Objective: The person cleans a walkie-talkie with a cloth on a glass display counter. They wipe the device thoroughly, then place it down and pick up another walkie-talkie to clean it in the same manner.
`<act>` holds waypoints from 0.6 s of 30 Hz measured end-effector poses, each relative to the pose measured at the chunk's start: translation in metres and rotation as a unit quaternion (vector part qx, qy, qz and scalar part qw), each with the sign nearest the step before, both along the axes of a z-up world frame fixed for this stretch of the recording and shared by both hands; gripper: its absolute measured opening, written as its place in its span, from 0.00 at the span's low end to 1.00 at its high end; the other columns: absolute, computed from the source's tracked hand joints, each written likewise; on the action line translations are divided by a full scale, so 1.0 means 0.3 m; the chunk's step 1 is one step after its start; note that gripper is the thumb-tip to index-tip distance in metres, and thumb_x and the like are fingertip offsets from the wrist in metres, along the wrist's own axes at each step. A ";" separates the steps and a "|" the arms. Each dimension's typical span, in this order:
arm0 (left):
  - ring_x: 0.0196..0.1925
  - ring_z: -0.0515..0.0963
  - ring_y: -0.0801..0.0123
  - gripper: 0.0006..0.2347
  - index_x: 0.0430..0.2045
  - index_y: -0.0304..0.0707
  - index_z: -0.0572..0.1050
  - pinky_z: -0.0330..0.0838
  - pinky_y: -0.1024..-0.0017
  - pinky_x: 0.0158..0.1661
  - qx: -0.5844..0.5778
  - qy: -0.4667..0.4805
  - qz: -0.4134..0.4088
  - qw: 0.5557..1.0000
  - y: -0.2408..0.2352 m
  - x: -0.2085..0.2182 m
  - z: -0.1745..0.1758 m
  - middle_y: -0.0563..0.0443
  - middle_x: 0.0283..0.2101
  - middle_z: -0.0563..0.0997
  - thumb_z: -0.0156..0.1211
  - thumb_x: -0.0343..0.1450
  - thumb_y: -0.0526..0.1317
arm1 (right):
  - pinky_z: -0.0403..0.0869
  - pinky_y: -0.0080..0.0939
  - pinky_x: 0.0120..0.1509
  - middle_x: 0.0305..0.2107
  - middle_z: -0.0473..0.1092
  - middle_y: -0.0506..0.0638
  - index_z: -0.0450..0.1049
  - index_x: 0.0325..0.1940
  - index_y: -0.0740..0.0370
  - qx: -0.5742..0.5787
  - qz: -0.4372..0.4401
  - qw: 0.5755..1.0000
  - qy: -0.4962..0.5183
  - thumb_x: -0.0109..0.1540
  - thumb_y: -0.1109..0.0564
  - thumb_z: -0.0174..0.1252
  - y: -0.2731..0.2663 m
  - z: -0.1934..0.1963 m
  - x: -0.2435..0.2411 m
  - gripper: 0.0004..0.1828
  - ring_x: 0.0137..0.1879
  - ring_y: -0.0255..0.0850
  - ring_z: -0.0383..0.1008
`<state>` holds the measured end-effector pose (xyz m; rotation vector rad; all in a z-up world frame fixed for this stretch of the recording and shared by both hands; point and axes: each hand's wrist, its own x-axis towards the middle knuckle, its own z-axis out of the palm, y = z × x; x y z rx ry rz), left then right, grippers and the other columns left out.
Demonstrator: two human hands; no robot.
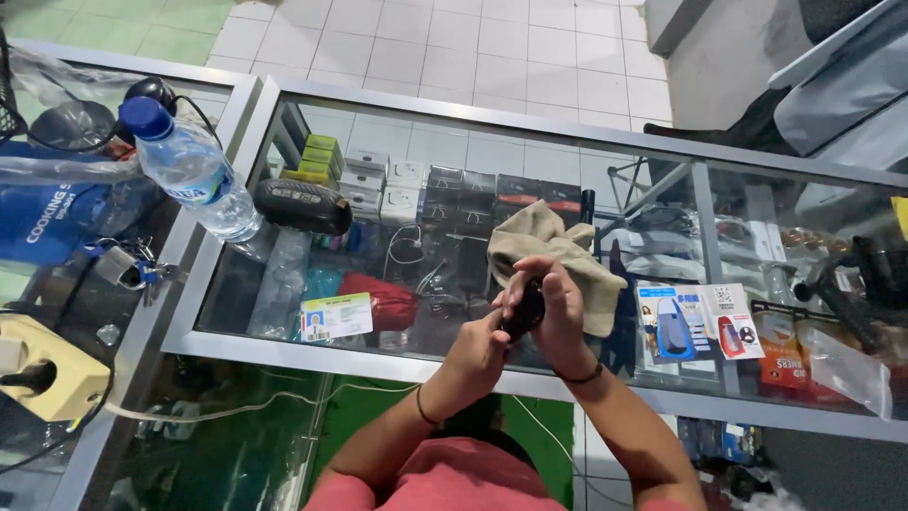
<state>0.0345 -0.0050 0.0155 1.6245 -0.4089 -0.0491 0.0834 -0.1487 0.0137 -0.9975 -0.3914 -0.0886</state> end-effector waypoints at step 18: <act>0.28 0.83 0.35 0.37 0.41 0.35 0.66 0.79 0.49 0.32 0.181 -0.046 0.115 0.976 -0.032 -0.007 -0.045 0.33 0.23 0.79 0.42 0.63 0.75 | 0.75 0.58 0.55 0.23 0.68 0.56 0.62 0.55 0.67 -0.060 -0.074 0.995 0.001 0.71 0.36 0.45 0.032 0.002 -0.010 0.29 0.26 0.45 0.76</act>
